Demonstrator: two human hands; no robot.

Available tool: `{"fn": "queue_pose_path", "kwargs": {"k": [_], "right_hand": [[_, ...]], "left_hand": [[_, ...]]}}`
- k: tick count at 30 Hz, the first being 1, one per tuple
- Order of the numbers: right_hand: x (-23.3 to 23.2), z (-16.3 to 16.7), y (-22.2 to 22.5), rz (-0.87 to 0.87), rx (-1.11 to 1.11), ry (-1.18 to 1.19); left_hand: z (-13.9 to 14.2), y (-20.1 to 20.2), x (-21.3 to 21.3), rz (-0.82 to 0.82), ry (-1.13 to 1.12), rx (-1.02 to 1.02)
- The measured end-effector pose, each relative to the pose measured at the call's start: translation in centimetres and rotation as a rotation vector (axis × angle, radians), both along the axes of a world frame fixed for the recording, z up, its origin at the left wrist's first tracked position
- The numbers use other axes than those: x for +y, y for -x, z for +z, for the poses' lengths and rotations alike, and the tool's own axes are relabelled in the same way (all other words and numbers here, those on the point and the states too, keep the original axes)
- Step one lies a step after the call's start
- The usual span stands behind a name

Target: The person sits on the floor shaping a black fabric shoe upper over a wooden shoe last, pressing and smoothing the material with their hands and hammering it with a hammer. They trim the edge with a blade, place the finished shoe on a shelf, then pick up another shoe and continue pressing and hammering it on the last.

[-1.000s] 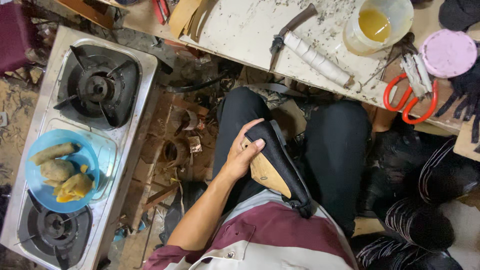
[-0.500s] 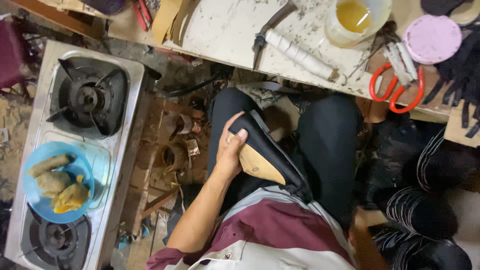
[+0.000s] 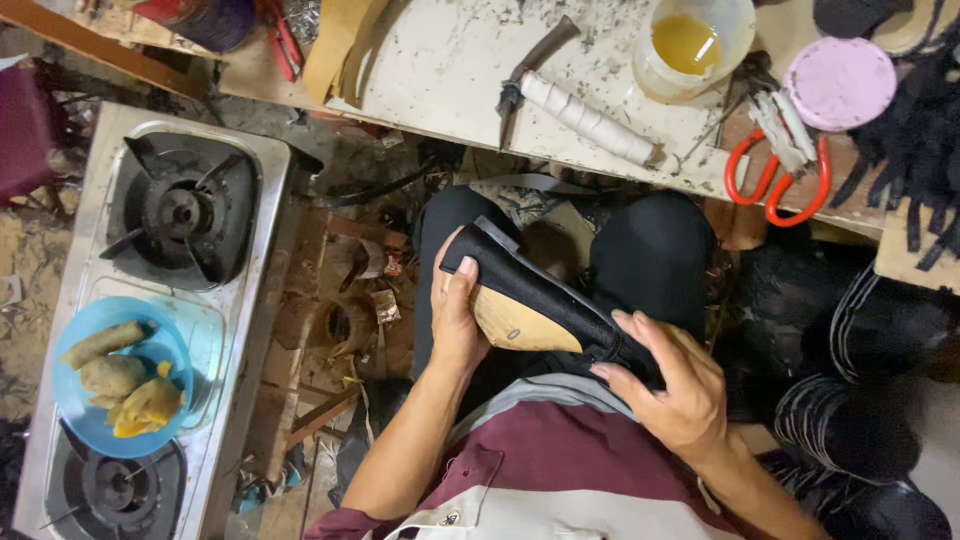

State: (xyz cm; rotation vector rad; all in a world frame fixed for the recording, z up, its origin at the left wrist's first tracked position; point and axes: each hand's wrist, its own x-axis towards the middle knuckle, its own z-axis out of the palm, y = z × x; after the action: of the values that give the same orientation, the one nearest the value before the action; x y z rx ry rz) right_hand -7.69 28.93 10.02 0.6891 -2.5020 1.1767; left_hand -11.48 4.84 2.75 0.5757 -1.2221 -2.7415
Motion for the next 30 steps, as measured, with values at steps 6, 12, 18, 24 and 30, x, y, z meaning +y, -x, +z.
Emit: {"fn": "queue_pose_path", "kwargs": {"k": [6,12,18,24,30], "right_hand": [[-0.4,-0.7,0.9,0.130,0.205,-0.027],[1.1,-1.6,0.4,0.129,-0.105,0.174],[3.3,1.5,2.3,-0.226,-0.432,0.252],[3.6,3.4,6.8,-0.132,-0.580,0.319],[2.0,1.9,6.4,0.046,-0.589,0.733]], "left_hand": [[-0.2,-0.3,-0.8,-0.006,0.051,-0.020],[0.0,0.2,-0.2,-0.007,-0.065,-0.082],[3.9,0.4,-1.4,-0.338,0.847,0.204],[5.2,0.5,-0.8,-0.791,1.092,0.626],[3.0,0.5,-0.1,-0.581,0.280,0.214]]}}
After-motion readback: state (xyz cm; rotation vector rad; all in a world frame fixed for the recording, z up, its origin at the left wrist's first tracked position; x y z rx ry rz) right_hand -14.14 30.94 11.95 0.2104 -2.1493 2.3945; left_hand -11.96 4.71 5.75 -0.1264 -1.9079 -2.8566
